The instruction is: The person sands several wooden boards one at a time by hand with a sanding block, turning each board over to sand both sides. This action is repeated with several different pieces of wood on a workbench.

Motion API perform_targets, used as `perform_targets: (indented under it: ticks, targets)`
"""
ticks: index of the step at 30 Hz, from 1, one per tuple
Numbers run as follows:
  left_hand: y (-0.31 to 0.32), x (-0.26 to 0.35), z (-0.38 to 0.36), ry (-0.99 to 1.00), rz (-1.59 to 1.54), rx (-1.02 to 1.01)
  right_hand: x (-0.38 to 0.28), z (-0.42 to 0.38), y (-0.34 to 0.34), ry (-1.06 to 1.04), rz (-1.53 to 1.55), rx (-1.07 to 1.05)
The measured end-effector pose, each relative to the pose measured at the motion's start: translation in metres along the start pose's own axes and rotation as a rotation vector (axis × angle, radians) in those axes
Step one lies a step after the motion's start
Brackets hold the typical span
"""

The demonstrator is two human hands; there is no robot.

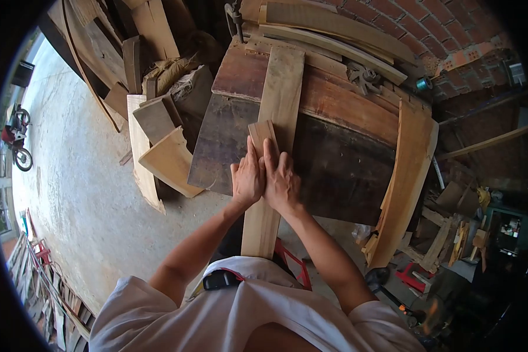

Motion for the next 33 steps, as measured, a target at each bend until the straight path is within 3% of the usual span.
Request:
perform_targets:
  ticks: [3, 4, 6, 9, 13, 18, 24, 26, 28, 31, 33]
  targets:
    - [-0.021, 0.015, 0.117, -0.016, -0.003, -0.061, 0.016, 0.104, -0.025, 0.023, 0.013, 0.073]
    - [-0.025, 0.019, 0.154, 0.036, -0.023, 0.012, 0.025, 0.139, -0.027, -0.007, -0.028, 0.149]
    - [-0.031, 0.026, 0.22, 0.047, 0.041, -0.058, 0.033, 0.195, -0.038, 0.066, -0.049, 0.087]
    - [-0.036, 0.028, 0.285, 0.013, 0.004, -0.035, 0.051, 0.253, -0.039, 0.065, -0.092, 0.109]
    - [-0.049, 0.044, 0.306, 0.032, -0.043, -0.065, 0.057, 0.279, -0.042, 0.062, -0.14, 0.124]
    - [-0.038, 0.024, 0.227, -0.003, -0.011, -0.004, 0.035, 0.206, -0.031, 0.086, -0.015, 0.079]
    - [-0.017, -0.003, 0.034, -0.065, 0.034, -0.067, -0.013, 0.028, -0.007, 0.048, 0.036, 0.031]
    - [-0.001, -0.017, -0.029, -0.003, 0.061, -0.016, -0.024, -0.03, 0.005, 0.026, 0.033, 0.013]
    - [0.006, -0.021, -0.078, -0.111, 0.076, -0.166, -0.029, -0.077, 0.016, 0.04, 0.034, -0.025]
    - [0.009, -0.014, -0.097, -0.068, 0.013, -0.131, -0.029, -0.094, 0.012, 0.05, 0.062, -0.081]
    - [0.011, -0.011, -0.065, -0.045, 0.019, -0.103, -0.017, -0.066, 0.008, 0.034, 0.019, -0.066]
Point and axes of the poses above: each hand's wrist, its own z-axis towards the middle knuckle, its own y-axis out of the palm, x = y × z, the point moved 7 cm from there along z, towards the middle knuckle, and after that the axes turned 3 degrees about -y, right-handed, at the moved point
